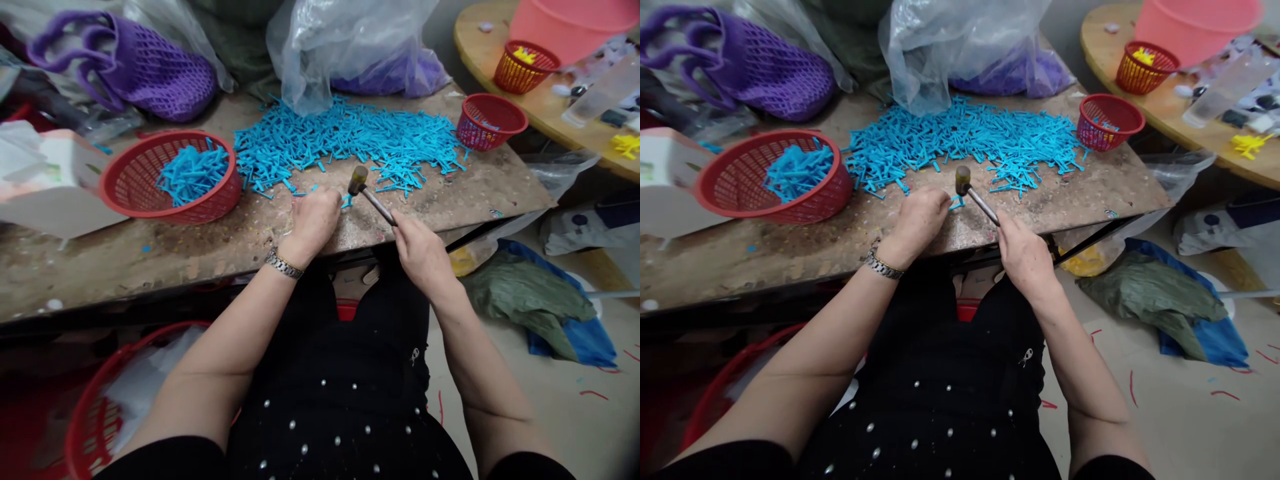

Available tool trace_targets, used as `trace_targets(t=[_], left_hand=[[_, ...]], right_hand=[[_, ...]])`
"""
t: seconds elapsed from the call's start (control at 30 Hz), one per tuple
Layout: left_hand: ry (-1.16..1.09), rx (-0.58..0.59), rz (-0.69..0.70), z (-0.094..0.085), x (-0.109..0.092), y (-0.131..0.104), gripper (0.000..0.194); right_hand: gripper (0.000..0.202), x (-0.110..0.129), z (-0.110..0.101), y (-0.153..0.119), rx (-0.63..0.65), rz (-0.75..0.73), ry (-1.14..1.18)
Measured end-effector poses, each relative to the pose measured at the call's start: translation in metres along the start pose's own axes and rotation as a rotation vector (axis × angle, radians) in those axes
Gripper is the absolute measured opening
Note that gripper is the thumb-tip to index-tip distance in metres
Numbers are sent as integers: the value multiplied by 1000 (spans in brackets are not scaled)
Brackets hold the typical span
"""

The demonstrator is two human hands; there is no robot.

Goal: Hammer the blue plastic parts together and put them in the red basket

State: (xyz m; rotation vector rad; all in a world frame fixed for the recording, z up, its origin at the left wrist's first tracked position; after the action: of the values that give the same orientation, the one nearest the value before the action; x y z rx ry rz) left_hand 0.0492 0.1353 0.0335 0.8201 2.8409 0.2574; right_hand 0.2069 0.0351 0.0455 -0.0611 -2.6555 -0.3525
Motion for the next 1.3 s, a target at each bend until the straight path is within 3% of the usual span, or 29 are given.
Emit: trace_targets(t=[0.17,0.37,0.7,0.93,1.13,1.23,1.3], left_hand=[[-21,51,-25,1,0,1,30],[-59,-7,-23,3,6,2,31],[-204,-99,-24,-5,21,-2,22],[-151,-242,-92,-51,51,-27,26],[-60,-407,-324,-111,115,-53,23],[0,-456,-450,-128,147,-67,25],[36,-489,-485,-133,155,-74,32]], right_hand=[[52,10,-29,-4,-160,-45,72],[48,-6,10,3,27,35,-26],[45,-10,5,16,11,96,-196],[39,1,18,25,-13,10,-334],[30,7,25,29,-46,-47,-316],[31,6,28,30,-36,-28,-287],[31,5,29,30,-26,-15,-282]])
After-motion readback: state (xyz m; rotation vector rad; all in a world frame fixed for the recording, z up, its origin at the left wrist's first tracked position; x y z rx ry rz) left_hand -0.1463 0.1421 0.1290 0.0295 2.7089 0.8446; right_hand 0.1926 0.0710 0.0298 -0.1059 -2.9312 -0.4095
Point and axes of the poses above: each hand's wrist, its own y-axis towards the middle knuckle, its own z-axis out of the palm, x = y × z, the point moved 10 cm from there along y, towards the middle knuckle, and after that the axes turned 12 degrees about z, right-handed, at the moved point
